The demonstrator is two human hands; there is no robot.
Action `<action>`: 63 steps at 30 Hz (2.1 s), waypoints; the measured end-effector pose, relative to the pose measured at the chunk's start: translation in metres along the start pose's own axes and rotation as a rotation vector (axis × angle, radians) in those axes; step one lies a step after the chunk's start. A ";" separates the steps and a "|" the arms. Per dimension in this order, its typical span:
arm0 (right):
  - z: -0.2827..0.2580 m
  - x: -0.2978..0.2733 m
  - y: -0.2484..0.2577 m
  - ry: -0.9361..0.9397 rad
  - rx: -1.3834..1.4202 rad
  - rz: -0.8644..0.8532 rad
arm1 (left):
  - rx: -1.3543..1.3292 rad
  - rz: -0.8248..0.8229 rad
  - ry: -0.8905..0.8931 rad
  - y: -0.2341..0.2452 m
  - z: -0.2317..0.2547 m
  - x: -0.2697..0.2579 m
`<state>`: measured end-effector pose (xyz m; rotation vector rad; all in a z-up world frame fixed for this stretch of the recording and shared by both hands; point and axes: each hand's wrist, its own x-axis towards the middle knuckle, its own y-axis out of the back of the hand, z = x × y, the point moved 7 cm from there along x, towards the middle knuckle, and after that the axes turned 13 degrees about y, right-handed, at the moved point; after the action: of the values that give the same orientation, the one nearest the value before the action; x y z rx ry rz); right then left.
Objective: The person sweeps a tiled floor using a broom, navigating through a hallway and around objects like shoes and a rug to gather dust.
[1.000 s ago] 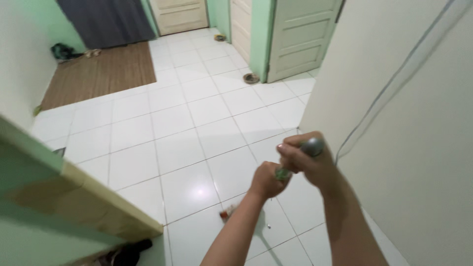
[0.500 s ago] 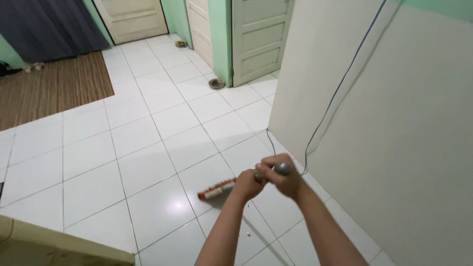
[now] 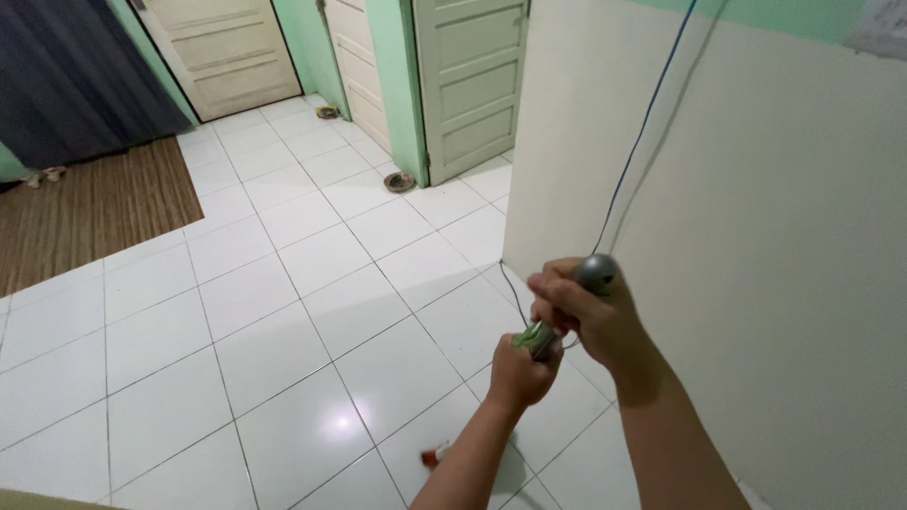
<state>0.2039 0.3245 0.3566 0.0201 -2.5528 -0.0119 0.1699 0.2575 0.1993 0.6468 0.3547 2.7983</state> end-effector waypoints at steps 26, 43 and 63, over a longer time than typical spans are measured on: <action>0.060 -0.047 -0.006 -0.148 -0.528 0.145 | 0.027 -0.575 0.407 -0.032 -0.099 -0.008; 0.003 -0.099 -0.053 0.061 -0.571 0.426 | -0.098 -0.598 0.082 -0.032 -0.064 -0.038; -0.022 -0.125 -0.005 -0.207 -0.579 0.593 | -0.306 -0.825 0.219 -0.086 -0.029 -0.090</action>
<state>0.3204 0.3212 0.3055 -0.9946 -2.5580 -0.5401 0.2503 0.3071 0.1134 0.0743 0.1664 2.0551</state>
